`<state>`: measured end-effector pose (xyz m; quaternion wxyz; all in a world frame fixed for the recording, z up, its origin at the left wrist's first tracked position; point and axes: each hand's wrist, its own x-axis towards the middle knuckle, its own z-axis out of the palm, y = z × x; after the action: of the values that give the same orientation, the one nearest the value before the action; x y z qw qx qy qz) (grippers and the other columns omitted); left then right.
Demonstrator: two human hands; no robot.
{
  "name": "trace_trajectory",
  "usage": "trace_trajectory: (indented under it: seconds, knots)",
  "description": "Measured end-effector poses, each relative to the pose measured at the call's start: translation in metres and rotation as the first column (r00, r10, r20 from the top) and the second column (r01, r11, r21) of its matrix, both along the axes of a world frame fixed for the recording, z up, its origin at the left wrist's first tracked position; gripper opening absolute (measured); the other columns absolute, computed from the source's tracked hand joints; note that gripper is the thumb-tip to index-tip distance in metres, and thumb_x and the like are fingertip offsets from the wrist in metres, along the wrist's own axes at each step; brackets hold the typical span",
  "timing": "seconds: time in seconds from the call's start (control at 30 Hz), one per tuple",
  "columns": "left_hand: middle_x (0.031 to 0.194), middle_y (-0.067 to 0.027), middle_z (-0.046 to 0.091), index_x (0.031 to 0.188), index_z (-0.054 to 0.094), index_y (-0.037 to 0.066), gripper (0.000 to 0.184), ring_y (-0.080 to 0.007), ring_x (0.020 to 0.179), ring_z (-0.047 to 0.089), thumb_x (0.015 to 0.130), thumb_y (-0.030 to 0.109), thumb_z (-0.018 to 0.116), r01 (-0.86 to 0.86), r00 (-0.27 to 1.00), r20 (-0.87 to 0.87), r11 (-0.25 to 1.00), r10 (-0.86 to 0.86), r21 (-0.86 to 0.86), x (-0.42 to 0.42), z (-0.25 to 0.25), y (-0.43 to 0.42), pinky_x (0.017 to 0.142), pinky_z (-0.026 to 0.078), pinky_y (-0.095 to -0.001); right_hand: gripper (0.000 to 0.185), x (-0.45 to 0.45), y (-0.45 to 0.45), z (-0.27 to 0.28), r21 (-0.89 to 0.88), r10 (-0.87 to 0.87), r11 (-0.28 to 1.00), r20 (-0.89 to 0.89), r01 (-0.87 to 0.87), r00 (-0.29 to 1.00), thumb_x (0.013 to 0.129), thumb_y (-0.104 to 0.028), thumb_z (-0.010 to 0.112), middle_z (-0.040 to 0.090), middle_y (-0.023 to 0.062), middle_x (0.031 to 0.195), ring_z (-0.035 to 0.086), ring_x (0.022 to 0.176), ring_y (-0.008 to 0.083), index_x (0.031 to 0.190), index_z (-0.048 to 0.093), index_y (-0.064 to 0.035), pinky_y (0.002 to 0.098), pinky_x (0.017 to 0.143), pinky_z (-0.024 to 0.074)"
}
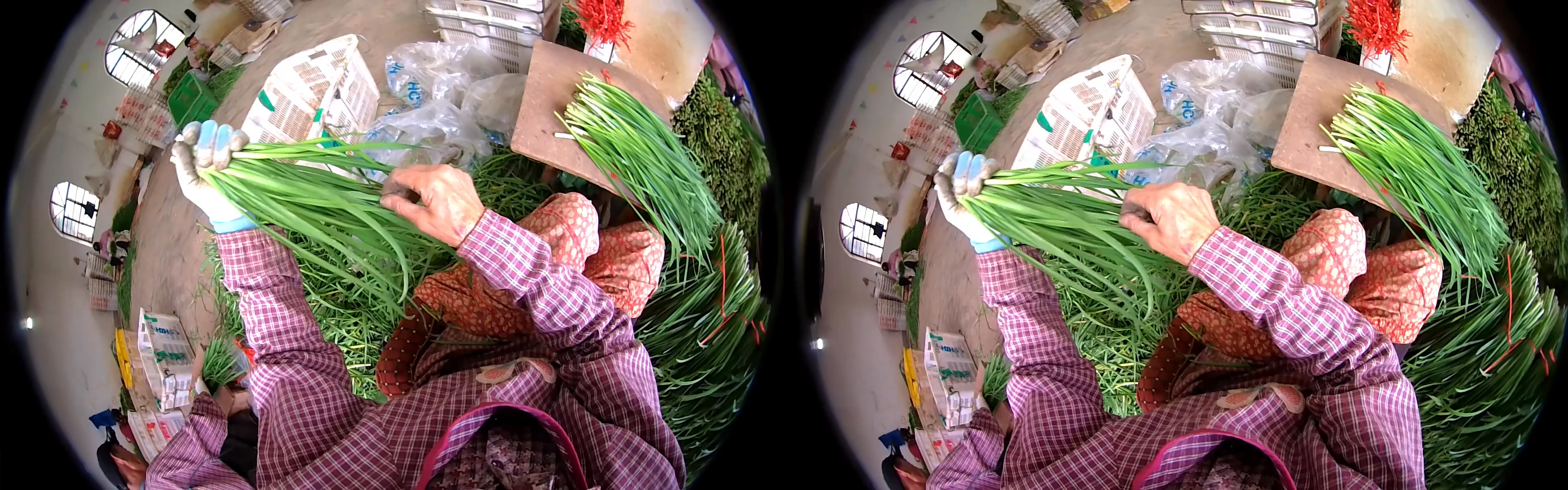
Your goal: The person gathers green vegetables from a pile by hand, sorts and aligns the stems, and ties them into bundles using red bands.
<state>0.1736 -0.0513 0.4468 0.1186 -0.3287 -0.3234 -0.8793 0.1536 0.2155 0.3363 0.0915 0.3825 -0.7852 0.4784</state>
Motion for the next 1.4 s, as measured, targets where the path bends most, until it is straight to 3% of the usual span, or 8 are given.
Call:
trace_trajectory:
  seconds: [0.53, 0.57, 0.67, 0.8, 1.0, 1.1, 1.27, 1.4]
  knots:
    - [0.065, 0.0029, 0.036, 0.101, 0.052, 0.006, 0.015, -0.0103, 0.061, 0.038, 0.094, 0.02, 0.054, -0.778, 0.447, 0.375, 0.56, 0.812, -0.285, 0.002, 0.004, 0.008, 0.067, 0.042, -0.0286, 0.021, -0.021, 0.069, -0.012, -0.119, -0.508, 0.86, -0.104, 0.496, 0.855, 0.082, -0.028, 0.063, 0.064, 0.0123, 0.08, 0.064, 0.073, 0.0308, 0.085, 0.063, -0.0071, 0.0399, 0.061, 0.0507]
    - [0.066, 0.0033, 0.035, 0.1, 0.052, 0.006, 0.014, -0.0093, 0.061, 0.036, 0.095, 0.019, 0.053, -0.447, 0.854, 0.148, 0.85, 0.498, -0.28, 0.002, -0.01, -0.038, 0.067, 0.041, -0.0269, 0.032, -0.029, 0.072, -0.029, -0.103, -0.483, 0.876, -0.184, 0.472, 0.856, 0.084, -0.04, 0.062, 0.066, 0.0123, 0.075, 0.065, 0.067, 0.0294, 0.086, 0.067, -0.0083, 0.0384, 0.06, 0.0518]
    - [0.067, 0.0031, 0.035, 0.094, 0.05, 0.005, 0.011, -0.0074, 0.06, 0.035, 0.095, 0.016, 0.054, -0.63, 0.708, -0.065, 0.588, 0.703, -0.508, 0.005, 0.001, 0.019, 0.067, 0.042, -0.0264, 0.04, -0.026, 0.061, -0.036, 0.342, -0.313, 0.856, -0.252, 0.387, 0.916, 0.084, -0.051, 0.059, 0.063, 0.0049, 0.061, 0.062, 0.056, 0.0225, 0.071, 0.071, -0.015, 0.0351, 0.054, 0.0503]
    - [0.069, -0.0013, 0.045, 0.096, 0.053, 0.001, 0.01, -0.0091, 0.061, 0.042, 0.092, 0.01, 0.056, -0.749, 0.506, -0.344, 0.205, 0.79, -0.63, 0.011, 0.012, 0.099, 0.069, 0.046, -0.0272, 0.087, -0.016, 0.042, 0.029, 0.094, -0.033, 0.995, -0.099, 0.043, 0.995, 0.066, -0.044, 0.077, 0.052, 0.0173, 0.125, 0.052, 0.114, 0.0304, 0.137, 0.04, -0.0096, 0.0427, 0.099, 0.0401]
    - [0.069, 0.0017, 0.038, 0.101, 0.052, 0.002, 0.013, -0.0091, 0.062, 0.035, 0.092, 0.011, 0.052, -0.711, 0.702, -0.397, 0.61, 0.591, -0.35, 0.007, 0.029, 0.186, 0.075, 0.043, -0.0295, 0.129, -0.014, 0.017, 0.08, -0.286, 0.028, 0.95, -0.312, -0.122, 0.95, 0.047, -0.045, 0.088, 0.034, 0.0236, 0.139, 0.033, 0.13, 0.0385, 0.147, 0.017, -0.004, 0.0492, 0.107, 0.0281]
    - [0.064, 0.0045, 0.031, 0.1, 0.054, 0.007, 0.01, -0.009, 0.06, 0.034, 0.096, 0.015, 0.049, -0.116, 0.939, -0.342, 0.972, 0.04, -0.206, -0.005, 0.056, 0.197, 0.075, 0.043, -0.0326, 0.108, -0.018, 0.061, 0.1, -0.237, -0.086, 0.971, -0.36, -0.002, 0.929, 0.057, -0.037, 0.084, 0.051, 0.0176, 0.125, 0.049, 0.118, 0.0307, 0.144, 0.027, -0.0063, 0.0458, 0.103, 0.0311]
    - [0.066, 0.0017, 0.049, 0.082, 0.061, 0.008, 0.02, -0.0126, 0.062, 0.046, 0.096, 0.016, 0.049, 0.301, 0.937, -0.208, 0.951, -0.281, 0.071, -0.044, 0.062, 0.25, 0.084, 0.046, -0.0386, 0.054, -0.016, 0.16, 0.119, -0.16, -0.404, 0.902, -0.641, 0.401, 0.653, 0.071, -0.01, 0.068, 0.061, 0.0064, 0.073, 0.059, 0.053, 0.0179, 0.122, 0.048, -0.0125, 0.0299, 0.037, 0.0439]
    - [0.072, -0.0043, 0.063, 0.082, 0.063, 0.008, 0.018, -0.0166, 0.067, 0.062, 0.094, 0.017, 0.053, 0.335, 0.942, -0.057, 0.925, -0.33, 0.182, -0.078, 0.061, 0.299, 0.086, 0.054, -0.0448, 0.051, -0.002, 0.259, 0.144, 0.023, -0.4, 0.694, -0.819, 0.72, 0.412, 0.072, -0.003, 0.065, 0.062, 0.0038, 0.075, 0.062, 0.058, 0.0179, 0.12, 0.053, -0.0159, 0.0291, 0.043, 0.0491]
